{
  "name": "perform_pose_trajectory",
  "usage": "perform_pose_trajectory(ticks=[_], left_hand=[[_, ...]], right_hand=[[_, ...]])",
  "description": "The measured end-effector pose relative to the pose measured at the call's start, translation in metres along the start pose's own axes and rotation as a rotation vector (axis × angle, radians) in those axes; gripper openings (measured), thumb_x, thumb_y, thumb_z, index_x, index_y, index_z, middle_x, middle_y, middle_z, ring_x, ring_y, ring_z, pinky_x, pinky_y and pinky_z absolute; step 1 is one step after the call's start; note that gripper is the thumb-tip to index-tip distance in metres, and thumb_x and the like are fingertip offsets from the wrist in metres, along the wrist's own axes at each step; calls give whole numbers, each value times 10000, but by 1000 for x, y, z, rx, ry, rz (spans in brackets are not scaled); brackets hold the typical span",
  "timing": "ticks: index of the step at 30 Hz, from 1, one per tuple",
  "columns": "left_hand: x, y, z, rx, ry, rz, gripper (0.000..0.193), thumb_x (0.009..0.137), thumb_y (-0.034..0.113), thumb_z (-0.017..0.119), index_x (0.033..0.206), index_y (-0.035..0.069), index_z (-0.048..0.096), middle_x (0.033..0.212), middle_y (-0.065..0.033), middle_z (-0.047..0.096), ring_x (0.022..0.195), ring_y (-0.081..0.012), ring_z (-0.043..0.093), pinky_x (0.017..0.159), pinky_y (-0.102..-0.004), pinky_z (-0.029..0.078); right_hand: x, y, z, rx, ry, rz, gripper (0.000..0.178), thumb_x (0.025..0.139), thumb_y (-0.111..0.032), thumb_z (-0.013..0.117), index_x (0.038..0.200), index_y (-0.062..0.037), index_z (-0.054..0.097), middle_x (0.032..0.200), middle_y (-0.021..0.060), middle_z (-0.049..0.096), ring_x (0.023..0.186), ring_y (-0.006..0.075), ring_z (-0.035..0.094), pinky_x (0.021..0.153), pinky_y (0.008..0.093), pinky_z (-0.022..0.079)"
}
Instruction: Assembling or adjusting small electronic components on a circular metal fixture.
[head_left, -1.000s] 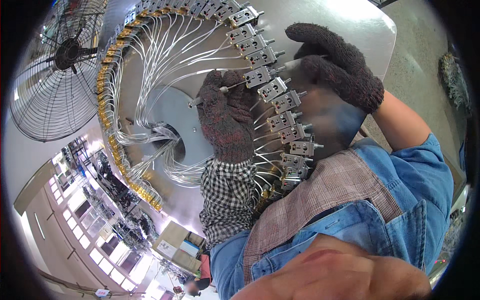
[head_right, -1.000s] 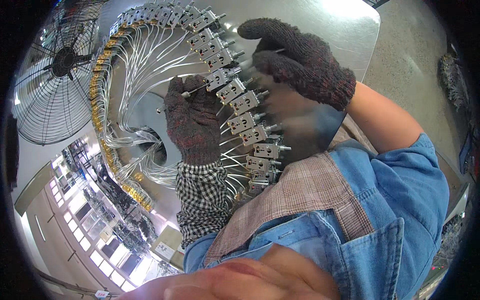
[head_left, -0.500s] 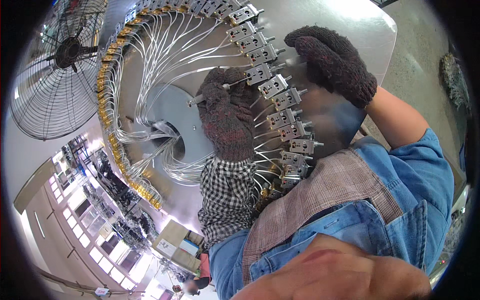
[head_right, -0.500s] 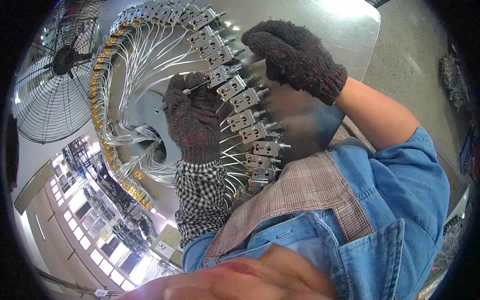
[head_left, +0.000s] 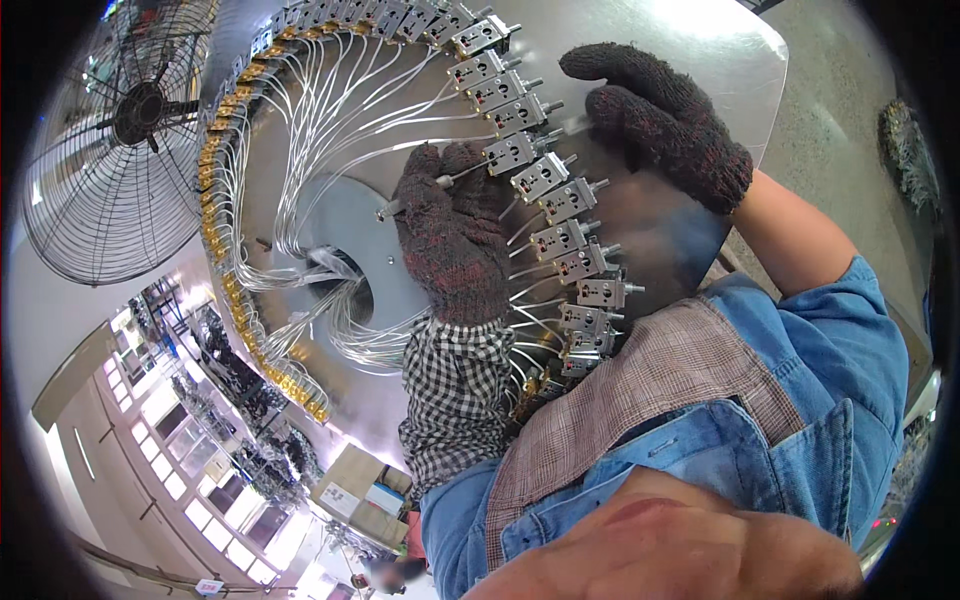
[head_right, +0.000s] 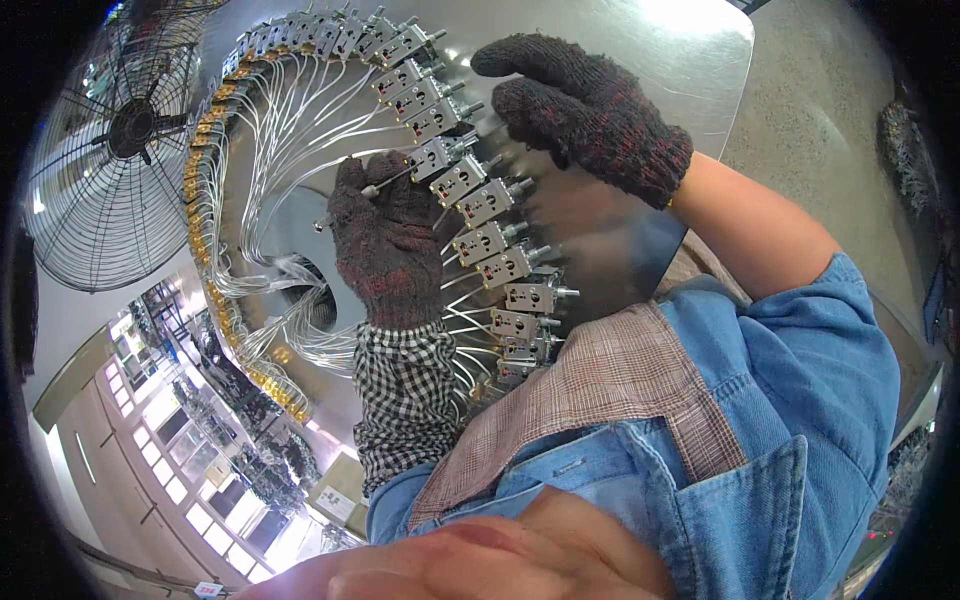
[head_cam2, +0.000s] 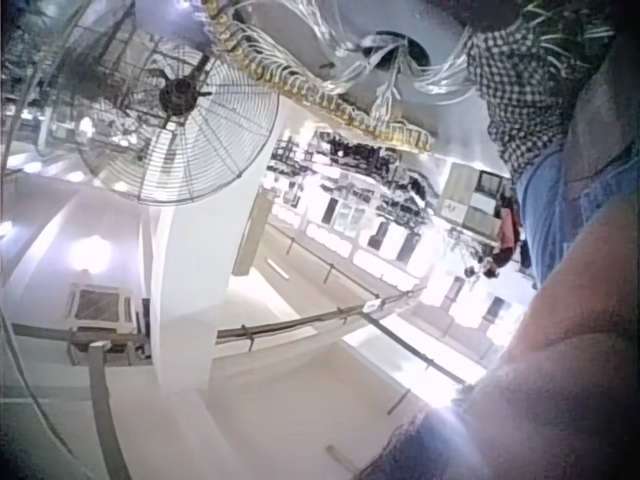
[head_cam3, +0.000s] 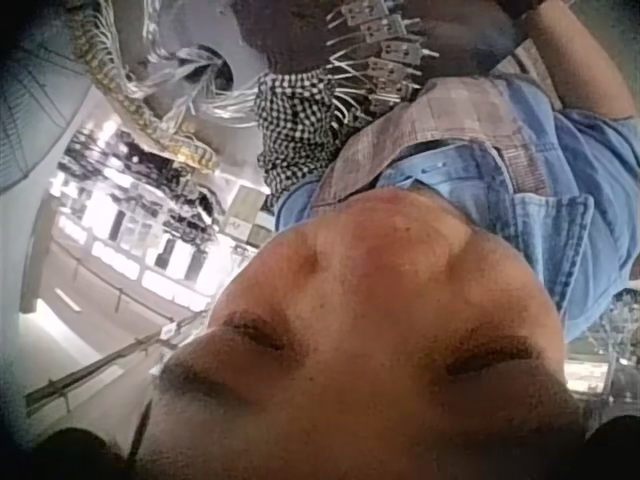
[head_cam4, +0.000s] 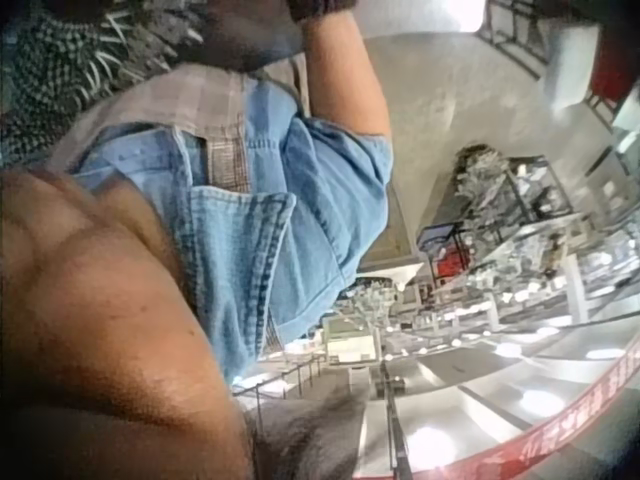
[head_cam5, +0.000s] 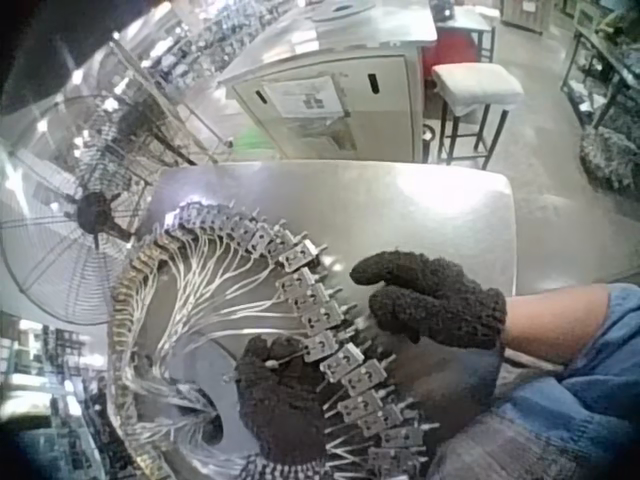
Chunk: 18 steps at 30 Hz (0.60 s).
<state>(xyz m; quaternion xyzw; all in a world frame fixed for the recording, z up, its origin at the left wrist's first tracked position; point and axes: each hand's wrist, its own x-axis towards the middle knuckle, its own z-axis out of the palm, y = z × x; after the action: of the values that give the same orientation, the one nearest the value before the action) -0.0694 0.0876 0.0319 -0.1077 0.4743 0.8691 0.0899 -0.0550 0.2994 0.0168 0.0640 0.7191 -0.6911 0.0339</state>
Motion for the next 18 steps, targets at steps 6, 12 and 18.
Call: perform_pose_trajectory(ticks=[6, 12, 18], left_hand=[[-1, 2, -2, 11, -12, 23, 277, 893, 233, 499, 1073, 22, 499, 1000, -118, 576, 914, -242, 592, 798, -402, 530], [-18, 8, -7, -123, -83, -46, 287, 900, 215, 480, 1133, 48, 473, 1073, -132, 560, 1005, -280, 558, 857, -440, 496], [-28, -6, -20, -141, -192, -43, 320, 899, 216, 484, 1185, 74, 460, 1108, -130, 556, 1066, -298, 533, 872, -480, 481]], right_hand=[[-2, 5, 0, 118, -32, -40, 354, 864, -308, 544, 1182, -155, 531, 802, 48, 588, 623, 97, 543, 505, 227, 451], [-15, 1, -20, 181, -42, 96, 367, 861, -267, 549, 1192, -114, 518, 811, 54, 588, 650, 98, 547, 500, 225, 451], [-22, 6, -23, 209, -73, 122, 354, 863, -247, 543, 1194, -123, 519, 808, 49, 586, 657, 101, 550, 499, 217, 456]])
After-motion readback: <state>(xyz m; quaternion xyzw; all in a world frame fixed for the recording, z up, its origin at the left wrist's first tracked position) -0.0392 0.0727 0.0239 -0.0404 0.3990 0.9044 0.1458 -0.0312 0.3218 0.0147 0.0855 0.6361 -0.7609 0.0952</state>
